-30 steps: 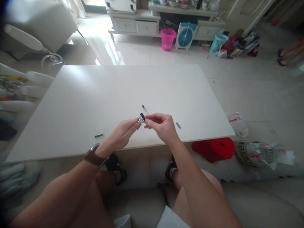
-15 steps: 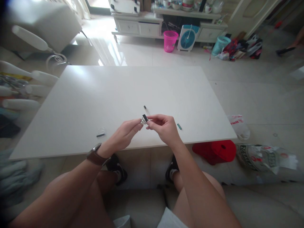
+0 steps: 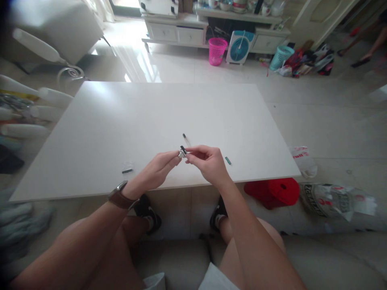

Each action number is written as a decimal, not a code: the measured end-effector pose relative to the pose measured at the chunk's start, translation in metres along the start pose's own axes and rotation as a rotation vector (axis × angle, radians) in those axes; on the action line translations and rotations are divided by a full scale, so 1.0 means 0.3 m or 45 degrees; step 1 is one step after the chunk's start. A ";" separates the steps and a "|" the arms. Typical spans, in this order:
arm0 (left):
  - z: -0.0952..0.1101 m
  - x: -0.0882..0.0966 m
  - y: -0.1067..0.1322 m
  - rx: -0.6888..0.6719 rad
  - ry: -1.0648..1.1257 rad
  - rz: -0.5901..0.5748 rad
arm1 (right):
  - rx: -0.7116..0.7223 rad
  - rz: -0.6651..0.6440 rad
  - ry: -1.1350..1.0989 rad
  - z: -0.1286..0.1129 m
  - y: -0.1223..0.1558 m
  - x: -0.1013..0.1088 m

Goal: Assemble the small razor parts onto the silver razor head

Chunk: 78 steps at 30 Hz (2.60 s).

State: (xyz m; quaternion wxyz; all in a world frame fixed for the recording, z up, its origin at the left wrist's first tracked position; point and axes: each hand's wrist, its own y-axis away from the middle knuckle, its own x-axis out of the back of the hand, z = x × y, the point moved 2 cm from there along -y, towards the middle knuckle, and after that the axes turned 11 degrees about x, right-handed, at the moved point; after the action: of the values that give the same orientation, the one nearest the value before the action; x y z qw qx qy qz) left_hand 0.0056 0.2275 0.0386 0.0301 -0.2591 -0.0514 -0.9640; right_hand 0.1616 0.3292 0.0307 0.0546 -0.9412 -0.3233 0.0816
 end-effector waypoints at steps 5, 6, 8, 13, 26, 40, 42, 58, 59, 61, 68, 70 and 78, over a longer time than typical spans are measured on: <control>-0.002 -0.001 -0.002 -0.011 0.002 0.012 | 0.005 0.036 -0.003 0.001 -0.002 -0.003; -0.003 -0.001 -0.002 -0.010 -0.001 0.015 | 0.003 0.035 -0.005 0.001 -0.002 -0.004; -0.003 -0.001 -0.002 -0.011 -0.007 0.022 | -0.002 0.023 -0.007 0.001 -0.002 -0.005; -0.002 0.000 0.000 -0.015 -0.014 0.032 | -0.015 -0.002 -0.010 0.001 0.001 -0.001; -0.004 -0.002 -0.002 -0.024 -0.014 0.031 | -0.058 0.046 -0.029 -0.008 -0.002 -0.013; 0.002 0.001 0.002 -0.048 -0.022 0.045 | -0.037 0.018 -0.020 -0.008 0.001 -0.005; 0.002 0.001 0.002 -0.053 -0.025 0.052 | -0.034 0.018 -0.020 -0.007 0.001 -0.005; -0.002 -0.006 0.007 -0.074 -0.098 0.106 | -0.040 0.053 -0.013 -0.026 0.003 -0.017; -0.002 -0.007 0.007 -0.077 -0.095 0.112 | -0.031 0.068 -0.013 -0.026 0.004 -0.019; -0.001 -0.009 0.006 -0.081 -0.095 0.122 | -0.010 0.095 -0.013 -0.025 0.006 -0.021; 0.001 -0.011 0.005 -0.094 -0.081 0.127 | 0.032 0.126 0.012 -0.016 0.010 -0.023; 0.004 -0.013 0.006 -0.094 -0.075 0.135 | 0.053 0.142 0.016 -0.013 0.012 -0.021; 0.015 -0.014 0.015 -0.079 -0.115 0.156 | 0.067 0.132 0.057 -0.013 0.019 -0.020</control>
State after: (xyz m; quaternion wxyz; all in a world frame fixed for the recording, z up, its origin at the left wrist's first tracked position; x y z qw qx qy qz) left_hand 0.0118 0.2237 0.0408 0.0785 -0.3058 -0.0070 -0.9488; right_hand 0.1611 0.3209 0.0343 0.0822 -0.9564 -0.2708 0.0717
